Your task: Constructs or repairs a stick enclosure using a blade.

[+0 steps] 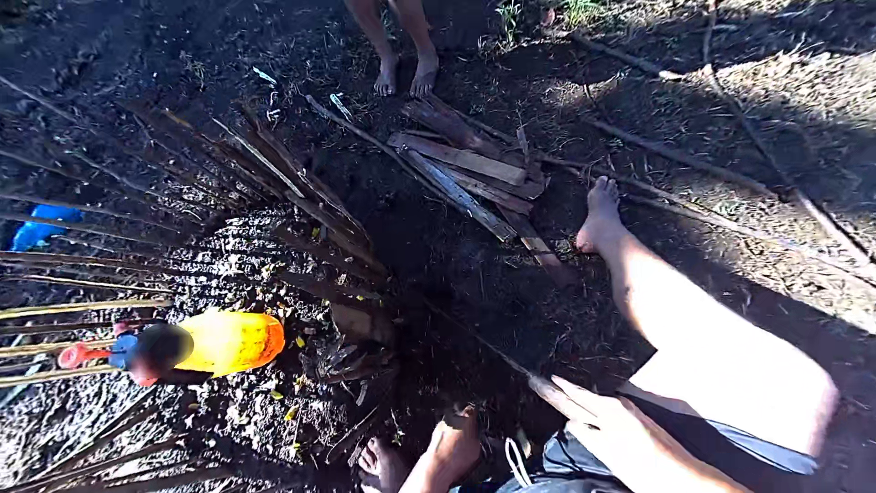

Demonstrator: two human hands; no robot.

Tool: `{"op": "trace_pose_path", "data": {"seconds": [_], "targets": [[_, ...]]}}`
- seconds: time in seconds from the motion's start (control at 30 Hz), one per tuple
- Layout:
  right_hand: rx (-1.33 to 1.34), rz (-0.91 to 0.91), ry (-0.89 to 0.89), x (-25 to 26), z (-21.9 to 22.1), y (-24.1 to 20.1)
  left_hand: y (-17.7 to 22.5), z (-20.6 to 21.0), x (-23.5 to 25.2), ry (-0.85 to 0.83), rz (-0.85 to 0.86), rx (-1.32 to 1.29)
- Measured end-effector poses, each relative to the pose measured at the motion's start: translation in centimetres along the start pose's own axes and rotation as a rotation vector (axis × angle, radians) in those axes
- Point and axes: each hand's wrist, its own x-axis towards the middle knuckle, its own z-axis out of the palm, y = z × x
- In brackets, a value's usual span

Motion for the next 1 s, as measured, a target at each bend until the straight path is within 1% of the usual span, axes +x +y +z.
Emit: {"op": "trace_pose_path", "data": {"seconds": [0.03,0.1,0.17,0.2,0.23,0.27,0.33,0.37,0.4,0.43,0.5,0.53,0.57,0.63,0.7,0.77,0.83,0.87,0.9,0.93,1.0], "targets": [[0.153,-0.001,0.016,-1.4,-0.6,0.7,0.2,0.8,1.4,0.009,-0.006,0.019],[0.399,-0.014,0.045,-4.5,-2.2,1.7,1.0,1.4,4.5,0.108,-0.044,0.061],[0.591,-0.004,0.035,-6.1,-3.9,2.3,1.7,0.6,7.7,0.213,-0.094,0.1],[0.688,0.029,0.023,-5.8,-4.6,2.1,1.9,-0.1,8.8,0.235,-0.12,0.093],[0.779,0.087,0.017,-4.4,-5.1,1.2,2.0,-0.8,9.8,0.262,-0.134,0.076],[0.85,0.159,0.024,-1.7,-5.1,0.1,2.0,-1.3,10.6,0.292,-0.141,0.06],[0.941,0.226,-0.028,6.0,-3.0,-0.2,1.6,-1.9,12.1,0.363,-0.145,0.045],[0.929,0.228,-0.049,9.5,-1.8,-0.3,1.2,-2.1,12.9,0.414,-0.161,0.065],[0.839,0.201,-0.048,11.6,-1.2,-0.9,0.8,-2.7,13.7,0.49,-0.19,0.093],[0.655,0.146,-0.03,12.4,-0.8,-1.6,0.2,-3.2,14.2,0.586,-0.226,0.116],[0.091,0.068,-0.043,10.2,-0.2,-2.6,-1.1,-3.1,14.3,0.778,-0.29,0.134],[-0.098,0.021,-0.029,9.2,-0.5,-2.8,-1.6,-4.1,14.9,0.857,-0.319,0.129],[-0.129,0.001,-0.007,8.1,-0.7,-2.6,-2.0,-4.7,15.2,0.892,-0.347,0.107],[0.007,-0.031,0.039,5.5,-1.5,-1.8,-2.6,-5.7,15.6,0.864,-0.385,0.039],[0.27,-0.035,0.108,2.2,-2.3,-0.9,-3.3,-6.6,15.7,0.817,-0.374,0.001],[0.542,-0.01,0.144,-1.1,-3.6,-0.2,-4.3,-7.4,16.2,0.812,-0.288,0.022],[0.761,0.036,0.103,-2.9,-5.3,-0.1,-5.3,-8.8,16.9,0.758,-0.217,0.043],[0.835,0.067,0.082,-2.7,-5.9,0.0,-5.7,-9.6,17.3,0.718,-0.205,0.043],[0.877,0.108,0.063,-1.2,-6.2,-0.1,-5.8,-10.6,17.6,0.682,-0.206,0.025],[0.897,0.144,0.042,1.7,-6.2,-0.4,-5.8,-11.6,17.9,0.656,-0.212,0.001],[0.849,0.167,0.027,10.4,-5.0,-1.9,-5.2,-13.4,18.1,0.632,-0.23,-0.072]]}}
